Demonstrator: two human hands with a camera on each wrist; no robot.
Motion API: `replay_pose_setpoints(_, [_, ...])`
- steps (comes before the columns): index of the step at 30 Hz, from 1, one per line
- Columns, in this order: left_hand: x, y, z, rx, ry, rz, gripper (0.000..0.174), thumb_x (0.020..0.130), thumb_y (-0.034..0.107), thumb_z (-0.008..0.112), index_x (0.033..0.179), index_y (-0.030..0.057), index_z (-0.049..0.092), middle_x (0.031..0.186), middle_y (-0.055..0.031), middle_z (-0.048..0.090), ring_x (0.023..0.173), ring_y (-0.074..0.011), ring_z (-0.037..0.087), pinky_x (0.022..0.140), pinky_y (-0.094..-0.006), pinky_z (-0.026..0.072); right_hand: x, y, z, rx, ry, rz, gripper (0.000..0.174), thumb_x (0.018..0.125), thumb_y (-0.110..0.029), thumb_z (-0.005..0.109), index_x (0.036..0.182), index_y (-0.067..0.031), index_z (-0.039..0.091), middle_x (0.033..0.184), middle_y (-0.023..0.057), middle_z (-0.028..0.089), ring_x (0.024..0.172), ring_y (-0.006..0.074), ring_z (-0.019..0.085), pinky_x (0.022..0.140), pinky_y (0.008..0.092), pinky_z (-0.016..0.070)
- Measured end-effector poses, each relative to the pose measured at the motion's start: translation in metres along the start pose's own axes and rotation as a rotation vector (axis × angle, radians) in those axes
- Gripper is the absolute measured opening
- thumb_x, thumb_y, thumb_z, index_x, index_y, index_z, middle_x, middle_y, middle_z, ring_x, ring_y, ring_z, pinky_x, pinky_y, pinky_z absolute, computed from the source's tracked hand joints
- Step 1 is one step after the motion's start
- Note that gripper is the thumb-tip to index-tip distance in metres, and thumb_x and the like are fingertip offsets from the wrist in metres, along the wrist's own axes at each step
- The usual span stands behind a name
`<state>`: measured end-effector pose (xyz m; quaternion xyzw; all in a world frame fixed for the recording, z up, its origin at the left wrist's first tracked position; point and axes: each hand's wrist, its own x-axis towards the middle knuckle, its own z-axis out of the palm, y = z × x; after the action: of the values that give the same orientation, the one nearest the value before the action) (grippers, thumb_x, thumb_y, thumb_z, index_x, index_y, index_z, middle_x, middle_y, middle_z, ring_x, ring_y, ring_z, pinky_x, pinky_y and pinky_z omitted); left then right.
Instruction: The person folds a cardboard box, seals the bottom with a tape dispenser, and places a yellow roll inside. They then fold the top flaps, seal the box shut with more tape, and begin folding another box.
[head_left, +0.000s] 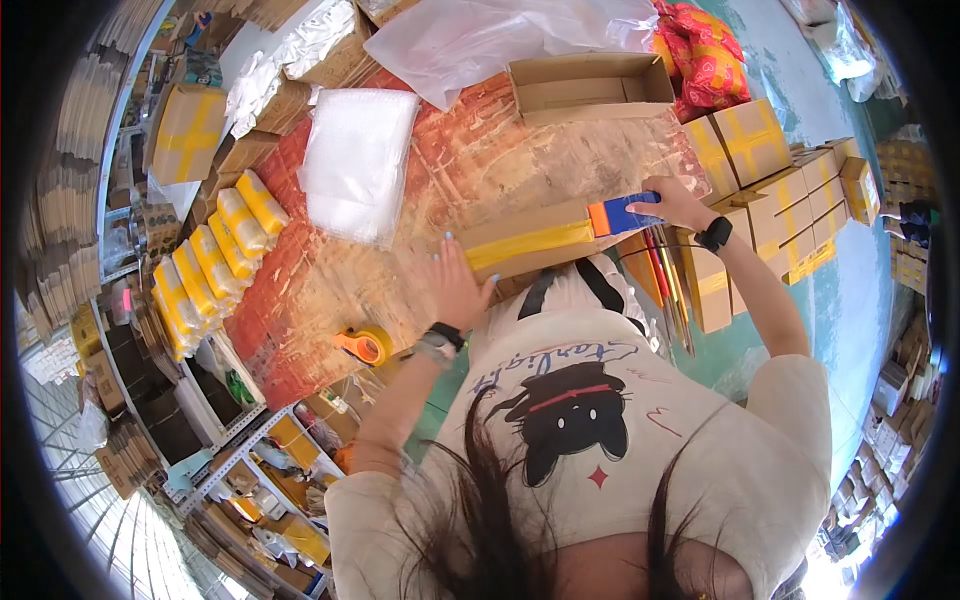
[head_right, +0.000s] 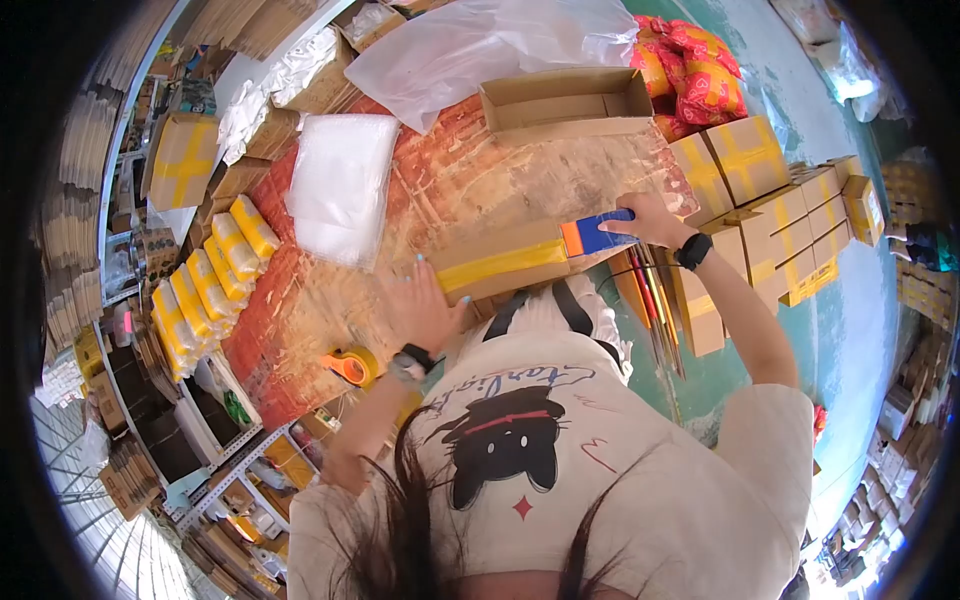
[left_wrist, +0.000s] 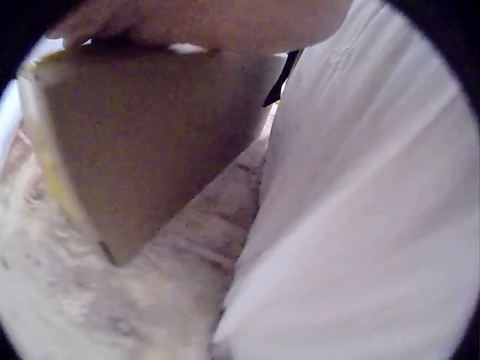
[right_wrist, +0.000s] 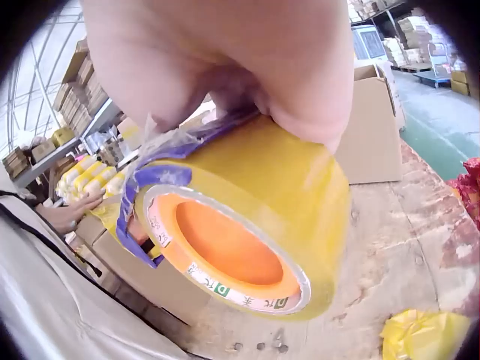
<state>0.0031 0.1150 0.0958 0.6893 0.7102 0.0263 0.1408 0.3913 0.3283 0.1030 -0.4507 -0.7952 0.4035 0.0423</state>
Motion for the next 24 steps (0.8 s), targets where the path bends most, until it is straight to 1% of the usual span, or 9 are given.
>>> replay_pose_setpoints(3, [0.018, 0.047, 0.018, 0.010, 0.088, -0.029, 0.085, 0.086, 0.045, 0.057, 0.140, -0.0136, 0.028, 0.152, -0.0288, 0.019, 0.142, -0.0432, 0.016, 0.115, -0.0522, 0.0142, -0.001, 0.005, 0.004, 0.046, -0.001, 0.060, 0.047, 0.079, -0.045, 0.073, 0.077, 0.0009, 0.063, 0.070, 0.0181, 0.060, 0.066, 0.0280, 0.060, 0.065, 0.0377, 0.0471])
replay_pose_setpoints(6, [0.036, 0.091, 0.025, -0.077, 0.082, 0.000, 0.080, 0.088, 0.044, 0.053, 0.140, -0.0123, 0.029, 0.152, -0.0279, 0.021, 0.142, -0.0412, 0.018, 0.115, -0.0516, 0.0139, -0.003, 0.010, 0.009, 0.114, 0.012, 0.086, 0.046, 0.079, -0.044, 0.073, 0.076, 0.0007, 0.063, 0.065, 0.0151, 0.058, 0.061, 0.0244, 0.058, 0.061, 0.0353, 0.0461])
replay_pose_setpoints(9, [0.053, 0.117, 0.034, -0.145, 0.044, 0.117, 0.078, 0.090, 0.043, 0.051, 0.141, -0.0119, 0.030, 0.151, -0.0285, 0.022, 0.142, -0.0410, 0.019, 0.115, -0.0513, 0.0141, -0.004, 0.012, 0.007, 0.156, -0.059, 0.145, 0.043, 0.081, -0.039, 0.073, 0.084, 0.0016, 0.061, 0.070, 0.0118, 0.055, 0.065, 0.0193, 0.055, 0.061, 0.0319, 0.0449])
replay_pose_setpoints(12, [0.060, 0.137, 0.042, -0.186, 0.071, 0.142, 0.075, 0.090, 0.041, 0.050, 0.141, -0.0102, 0.030, 0.151, -0.0261, 0.025, 0.142, -0.0366, 0.022, 0.115, -0.0513, 0.0147, -0.002, 0.015, 0.006, 0.164, -0.065, 0.173, 0.043, 0.080, -0.039, 0.074, 0.084, 0.0016, 0.061, 0.071, 0.0111, 0.056, 0.065, 0.0189, 0.055, 0.062, 0.0319, 0.0449])
replay_pose_setpoints(15, [0.063, 0.145, 0.042, -0.146, 0.070, 0.091, 0.071, 0.091, 0.038, 0.049, 0.144, -0.0057, 0.030, 0.153, -0.0213, 0.025, 0.142, -0.0340, 0.023, 0.114, -0.0540, 0.0141, -0.001, 0.014, 0.008, 0.185, -0.076, 0.187, 0.046, 0.079, -0.042, 0.075, 0.083, 0.0012, 0.061, 0.069, 0.0124, 0.055, 0.065, 0.0203, 0.056, 0.062, 0.0325, 0.0452])
replay_pose_setpoints(16, [0.067, 0.148, 0.043, -0.121, 0.071, 0.068, 0.070, 0.092, 0.037, 0.048, 0.145, -0.0038, 0.029, 0.154, -0.0194, 0.024, 0.142, -0.0332, 0.023, 0.114, -0.0552, 0.0138, 0.001, 0.014, 0.008, 0.149, -0.097, 0.138, 0.047, 0.078, -0.043, 0.075, 0.083, 0.0010, 0.060, 0.069, 0.0135, 0.056, 0.065, 0.0217, 0.056, 0.063, 0.0331, 0.0457])
replay_pose_setpoints(19, [0.082, 0.153, 0.041, -0.070, 0.223, -0.079, 0.056, 0.094, 0.030, 0.046, 0.142, 0.0028, 0.037, 0.147, -0.0135, 0.038, 0.137, -0.0336, 0.031, 0.112, -0.0611, 0.0128, 0.007, 0.008, 0.014, 0.086, -0.166, 0.041, 0.051, 0.077, -0.048, 0.074, 0.083, 0.0007, 0.062, 0.071, 0.0174, 0.060, 0.068, 0.0276, 0.059, 0.066, 0.0360, 0.0475])
replay_pose_setpoints(22, [0.096, 0.140, 0.042, 0.004, 0.216, -0.257, 0.044, 0.094, 0.028, 0.045, 0.133, 0.0079, 0.048, 0.133, -0.0092, 0.051, 0.133, -0.0323, 0.037, 0.111, -0.0631, 0.0135, 0.012, -0.015, 0.023, 0.071, -0.229, 0.019, 0.058, 0.076, -0.055, 0.071, 0.087, 0.0014, 0.067, 0.077, 0.0229, 0.065, 0.076, 0.0368, 0.064, 0.071, 0.0416, 0.0502])
replay_pose_setpoints(24, [0.094, 0.129, 0.044, 0.010, 0.264, -0.231, 0.036, 0.094, 0.027, 0.046, 0.124, 0.0082, 0.053, 0.124, -0.0081, 0.055, 0.130, -0.0320, 0.040, 0.110, -0.0629, 0.0145, 0.014, -0.030, 0.026, 0.047, -0.236, 0.021, 0.058, 0.076, -0.055, 0.070, 0.087, 0.0021, 0.066, 0.077, 0.0234, 0.064, 0.075, 0.0377, 0.064, 0.071, 0.0423, 0.0503])
